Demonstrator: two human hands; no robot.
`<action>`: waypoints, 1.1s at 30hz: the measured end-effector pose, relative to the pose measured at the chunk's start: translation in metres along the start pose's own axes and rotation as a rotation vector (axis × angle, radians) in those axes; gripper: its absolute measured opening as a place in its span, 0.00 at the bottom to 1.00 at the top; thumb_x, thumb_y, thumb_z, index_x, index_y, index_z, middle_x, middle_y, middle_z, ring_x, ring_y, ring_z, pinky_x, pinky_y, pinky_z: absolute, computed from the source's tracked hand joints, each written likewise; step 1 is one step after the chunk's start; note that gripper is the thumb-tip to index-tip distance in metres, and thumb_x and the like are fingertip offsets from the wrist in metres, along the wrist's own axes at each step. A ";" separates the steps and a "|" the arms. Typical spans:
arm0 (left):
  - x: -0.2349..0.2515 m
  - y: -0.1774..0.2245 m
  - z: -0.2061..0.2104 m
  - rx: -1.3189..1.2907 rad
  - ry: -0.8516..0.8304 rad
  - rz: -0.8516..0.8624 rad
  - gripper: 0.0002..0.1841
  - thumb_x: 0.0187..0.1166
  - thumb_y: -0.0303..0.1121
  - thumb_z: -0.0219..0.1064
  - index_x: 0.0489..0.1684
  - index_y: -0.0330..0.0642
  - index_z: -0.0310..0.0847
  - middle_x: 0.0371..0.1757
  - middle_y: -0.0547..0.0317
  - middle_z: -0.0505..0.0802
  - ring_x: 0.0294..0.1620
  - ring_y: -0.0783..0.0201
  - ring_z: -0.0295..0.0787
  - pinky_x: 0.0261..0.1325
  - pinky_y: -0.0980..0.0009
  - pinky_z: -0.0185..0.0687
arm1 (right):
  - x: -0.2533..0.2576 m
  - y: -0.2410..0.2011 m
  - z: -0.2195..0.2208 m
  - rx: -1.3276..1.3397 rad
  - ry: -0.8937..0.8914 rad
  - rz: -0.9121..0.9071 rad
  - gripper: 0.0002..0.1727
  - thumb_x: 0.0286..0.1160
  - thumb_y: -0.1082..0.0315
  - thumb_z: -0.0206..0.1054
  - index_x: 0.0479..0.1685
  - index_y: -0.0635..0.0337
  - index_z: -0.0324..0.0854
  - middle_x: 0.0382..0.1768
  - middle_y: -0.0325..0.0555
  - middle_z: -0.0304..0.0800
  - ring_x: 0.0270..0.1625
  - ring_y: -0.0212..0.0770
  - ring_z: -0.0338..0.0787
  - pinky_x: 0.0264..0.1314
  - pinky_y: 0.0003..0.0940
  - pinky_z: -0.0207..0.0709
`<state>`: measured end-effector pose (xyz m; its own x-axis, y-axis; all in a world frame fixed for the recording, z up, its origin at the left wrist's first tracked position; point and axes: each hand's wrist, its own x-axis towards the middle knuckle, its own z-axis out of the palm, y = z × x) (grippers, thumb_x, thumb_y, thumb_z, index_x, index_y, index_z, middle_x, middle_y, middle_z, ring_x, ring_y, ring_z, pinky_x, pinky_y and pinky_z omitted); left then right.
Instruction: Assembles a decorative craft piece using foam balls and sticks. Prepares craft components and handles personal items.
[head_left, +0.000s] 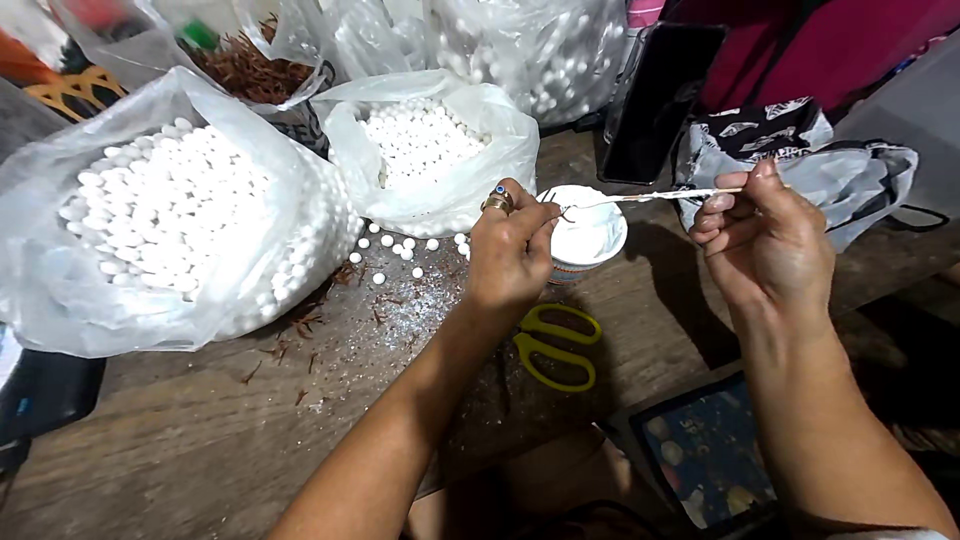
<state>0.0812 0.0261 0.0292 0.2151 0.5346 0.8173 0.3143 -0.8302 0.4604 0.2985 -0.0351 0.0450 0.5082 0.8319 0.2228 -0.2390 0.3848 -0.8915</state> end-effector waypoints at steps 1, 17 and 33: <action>0.000 0.000 0.000 0.000 0.000 0.001 0.08 0.70 0.18 0.66 0.30 0.29 0.93 0.31 0.49 0.84 0.34 0.70 0.78 0.39 0.84 0.71 | -0.001 -0.001 0.000 -0.001 0.010 -0.001 0.26 0.96 0.66 0.38 0.35 0.55 0.83 0.22 0.31 0.89 0.22 0.25 0.87 0.29 0.18 0.84; 0.001 0.005 0.001 0.009 -0.019 -0.002 0.07 0.69 0.17 0.66 0.31 0.29 0.93 0.30 0.49 0.83 0.33 0.70 0.77 0.38 0.84 0.70 | -0.002 -0.003 0.001 -0.017 -0.009 -0.042 0.25 0.95 0.66 0.39 0.35 0.54 0.83 0.22 0.31 0.89 0.23 0.25 0.87 0.30 0.18 0.84; 0.003 0.005 0.002 0.010 0.026 -0.035 0.07 0.67 0.16 0.66 0.29 0.28 0.92 0.29 0.49 0.82 0.32 0.72 0.77 0.37 0.85 0.69 | -0.003 0.000 -0.005 0.083 0.045 0.062 0.26 0.97 0.64 0.38 0.35 0.54 0.84 0.22 0.31 0.88 0.22 0.24 0.86 0.29 0.16 0.83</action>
<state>0.0850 0.0242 0.0332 0.1795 0.5586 0.8098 0.3308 -0.8095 0.4851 0.3005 -0.0397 0.0423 0.5266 0.8371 0.1482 -0.3380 0.3661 -0.8670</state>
